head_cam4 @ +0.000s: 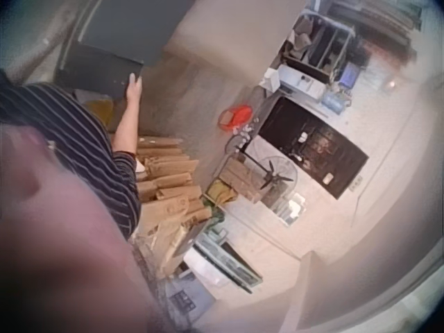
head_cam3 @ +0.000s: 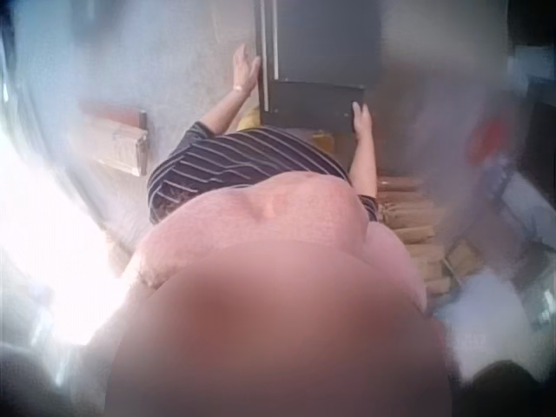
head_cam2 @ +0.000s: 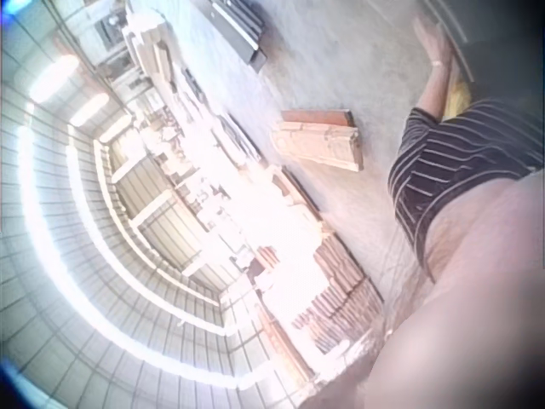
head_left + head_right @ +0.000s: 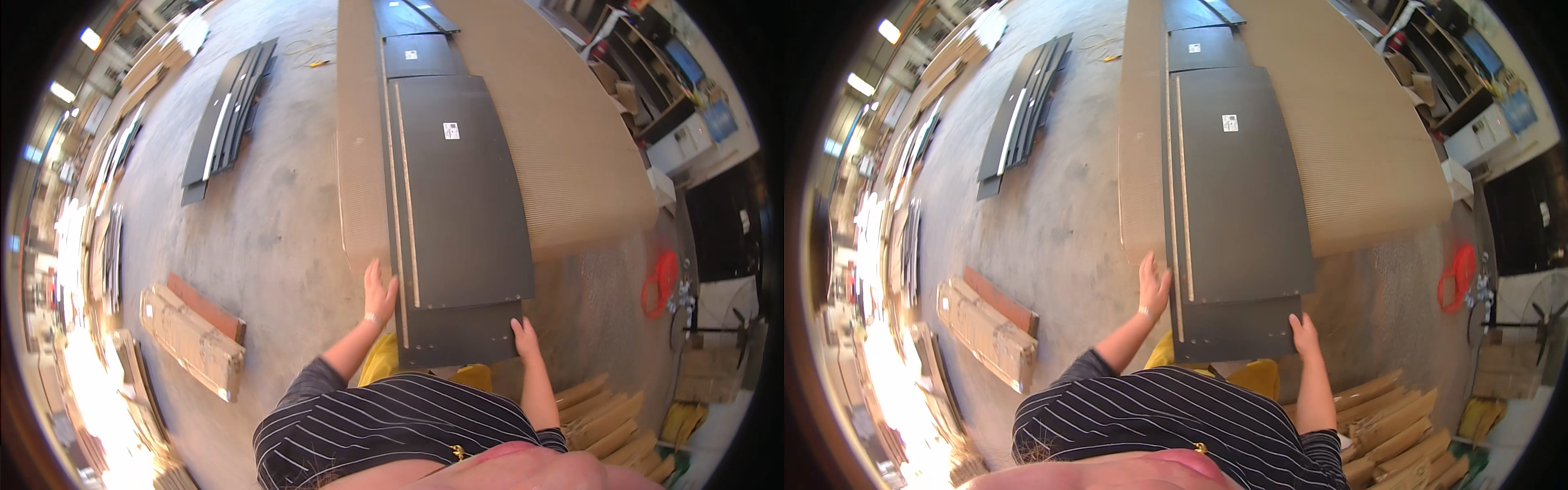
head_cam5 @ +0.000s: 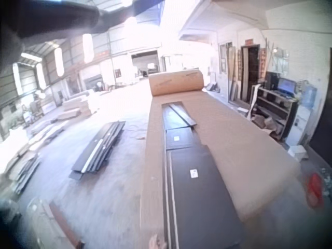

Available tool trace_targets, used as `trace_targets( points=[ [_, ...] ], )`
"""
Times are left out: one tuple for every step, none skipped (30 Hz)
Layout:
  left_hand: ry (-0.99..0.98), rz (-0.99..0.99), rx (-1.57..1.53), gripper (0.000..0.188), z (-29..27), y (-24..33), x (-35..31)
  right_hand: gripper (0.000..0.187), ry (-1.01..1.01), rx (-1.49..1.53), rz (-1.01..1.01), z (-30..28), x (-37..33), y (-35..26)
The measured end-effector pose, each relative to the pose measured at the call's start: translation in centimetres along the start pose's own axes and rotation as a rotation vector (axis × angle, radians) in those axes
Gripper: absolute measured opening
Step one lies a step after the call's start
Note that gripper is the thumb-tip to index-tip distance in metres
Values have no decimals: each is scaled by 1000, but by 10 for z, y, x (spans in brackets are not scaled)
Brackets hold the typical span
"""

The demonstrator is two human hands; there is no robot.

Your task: The person walks through a workshop and repeatedly picks up dark rectangular panels from the floor, then places them onto a large flat surface. The person handles the panels one at a time, aligning them on the surface and occasionally adjusting their positions.

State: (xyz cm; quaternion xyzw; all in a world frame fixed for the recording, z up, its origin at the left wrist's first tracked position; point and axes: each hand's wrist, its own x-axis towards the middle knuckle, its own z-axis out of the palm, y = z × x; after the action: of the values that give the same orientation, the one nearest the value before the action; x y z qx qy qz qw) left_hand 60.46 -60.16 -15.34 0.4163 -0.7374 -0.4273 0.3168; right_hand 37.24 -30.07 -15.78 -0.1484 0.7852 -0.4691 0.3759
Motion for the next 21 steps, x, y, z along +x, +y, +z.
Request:
trace_targets(
  points=[
    [-27,-192,125,61,-5,2,-38,58,45,-132,-17,4,8,5],
    [-171,-404,175,62,-5,2,-63,59,90,-266,-4,6,12,10],
    [-256,-631,146,63,0,5,-85,61,55,-272,-35,7,16,13],
    [-212,-635,135,62,4,4,-93,62,66,-299,11,9,20,13],
    [-180,-654,176,61,6,5,-97,61,31,-288,-70,6,19,13],
    [-124,-626,209,60,9,5,-97,60,4,-289,-122,5,22,11],
    [-126,-684,164,57,13,8,-100,55,-2,-207,-177,-2,19,9],
    [-100,-700,115,55,21,11,-100,54,23,-221,-157,-15,20,5],
    [-104,-700,74,53,30,16,-105,52,24,-222,-160,-26,20,2],
    [-101,-655,87,53,41,23,-116,50,11,-212,-158,-38,17,2],
    [-101,-648,101,53,56,31,-126,48,68,-246,-175,-51,15,3],
    [-84,-630,122,53,72,39,-133,46,30,-193,-147,-68,16,3],
    [-70,-609,129,53,92,49,-143,47,16,-202,-122,-87,18,6],
    [-90,-623,147,55,104,54,-154,47,-9,-197,-105,-100,14,11],
    [-98,-644,133,55,116,60,-170,47,19,-216,-96,-112,8,22],
    [-87,-635,122,55,124,64,-185,46,57,-206,-91,-121,1,33],
    [-105,-658,128,56,126,67,-200,45,41,-272,-65,-129,-9,45],
    [-132,-672,136,56,124,68,-212,44,47,-330,-19,-132,-18,56],
    [-112,-665,132,57,121,68,-222,45,46,-379,-48,-131,-26,68],
    [-117,-708,155,57,114,67,-227,45,39,-474,-15,-128,-33,77],
    [-134,-701,62,58,110,67,-232,45,54,-411,-61,-129,-36,83]
  ],
)
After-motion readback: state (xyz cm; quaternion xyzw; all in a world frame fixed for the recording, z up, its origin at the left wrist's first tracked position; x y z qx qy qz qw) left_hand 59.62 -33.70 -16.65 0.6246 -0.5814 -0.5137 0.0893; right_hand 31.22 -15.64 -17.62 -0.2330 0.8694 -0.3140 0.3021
